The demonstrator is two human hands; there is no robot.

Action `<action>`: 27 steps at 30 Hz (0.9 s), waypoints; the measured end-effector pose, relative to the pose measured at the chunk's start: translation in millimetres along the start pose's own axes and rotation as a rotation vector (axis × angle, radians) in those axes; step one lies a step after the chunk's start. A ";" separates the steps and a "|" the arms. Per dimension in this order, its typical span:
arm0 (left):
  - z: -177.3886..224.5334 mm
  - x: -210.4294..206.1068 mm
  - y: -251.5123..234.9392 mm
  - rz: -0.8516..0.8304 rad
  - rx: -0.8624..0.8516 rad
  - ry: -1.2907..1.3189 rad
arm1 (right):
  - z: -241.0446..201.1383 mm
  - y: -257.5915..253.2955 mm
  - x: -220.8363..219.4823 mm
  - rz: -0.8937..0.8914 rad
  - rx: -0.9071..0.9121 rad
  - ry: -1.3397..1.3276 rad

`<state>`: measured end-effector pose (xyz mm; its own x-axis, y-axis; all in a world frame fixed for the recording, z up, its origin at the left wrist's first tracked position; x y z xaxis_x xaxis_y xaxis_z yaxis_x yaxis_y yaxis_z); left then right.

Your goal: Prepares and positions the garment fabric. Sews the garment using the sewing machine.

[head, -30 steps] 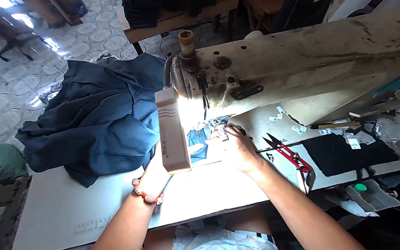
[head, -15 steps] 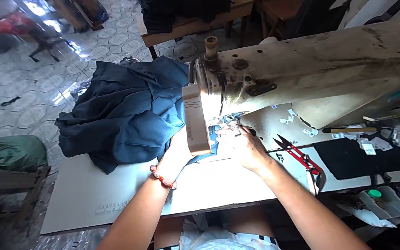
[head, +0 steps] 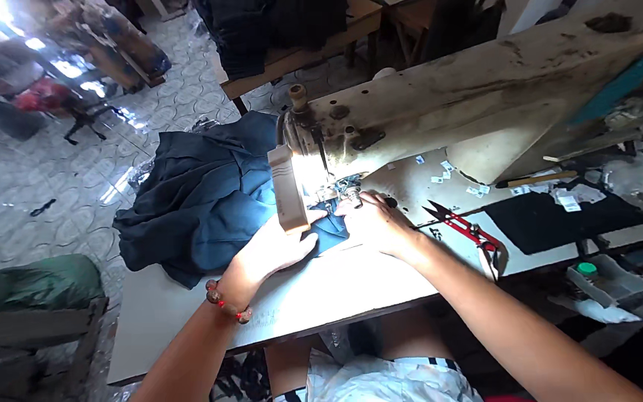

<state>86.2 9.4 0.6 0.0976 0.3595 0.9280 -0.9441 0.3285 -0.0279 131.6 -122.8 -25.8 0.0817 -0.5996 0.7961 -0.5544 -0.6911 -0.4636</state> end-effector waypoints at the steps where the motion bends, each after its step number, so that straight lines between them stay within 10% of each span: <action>1: -1.6 -2.2 1.7 -0.014 -0.036 -0.075 | -1.0 -2.6 -3.0 -0.015 -0.009 -0.048; 6: 47.1 -4.6 13.4 -0.049 -0.361 -0.235 | -3.0 -9.9 -15.5 -0.130 -0.010 -0.174; 19: 10.6 27.7 11.2 0.049 0.137 -0.129 | -0.7 1.1 -16.3 -0.112 -0.019 -0.288; 27: 34.5 16.8 10.6 0.170 0.007 -0.258 | -6.1 1.7 -16.4 -0.089 0.080 -0.249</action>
<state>66.9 -11.2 28.6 -0.1445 0.1749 0.9739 -0.9423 0.2761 -0.1894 124.2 -111.6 -37.3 0.3338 -0.6091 0.7194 -0.4699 -0.7692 -0.4332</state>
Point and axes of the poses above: each hand's wrist, its own y-axis away from the middle knuckle, its own x-axis out of the back of the hand, z = x × y, the point moved 9 cm from there along -y, towards the middle knuckle, and after that the axes turned 5 degrees about y, right-handed, at the moved point
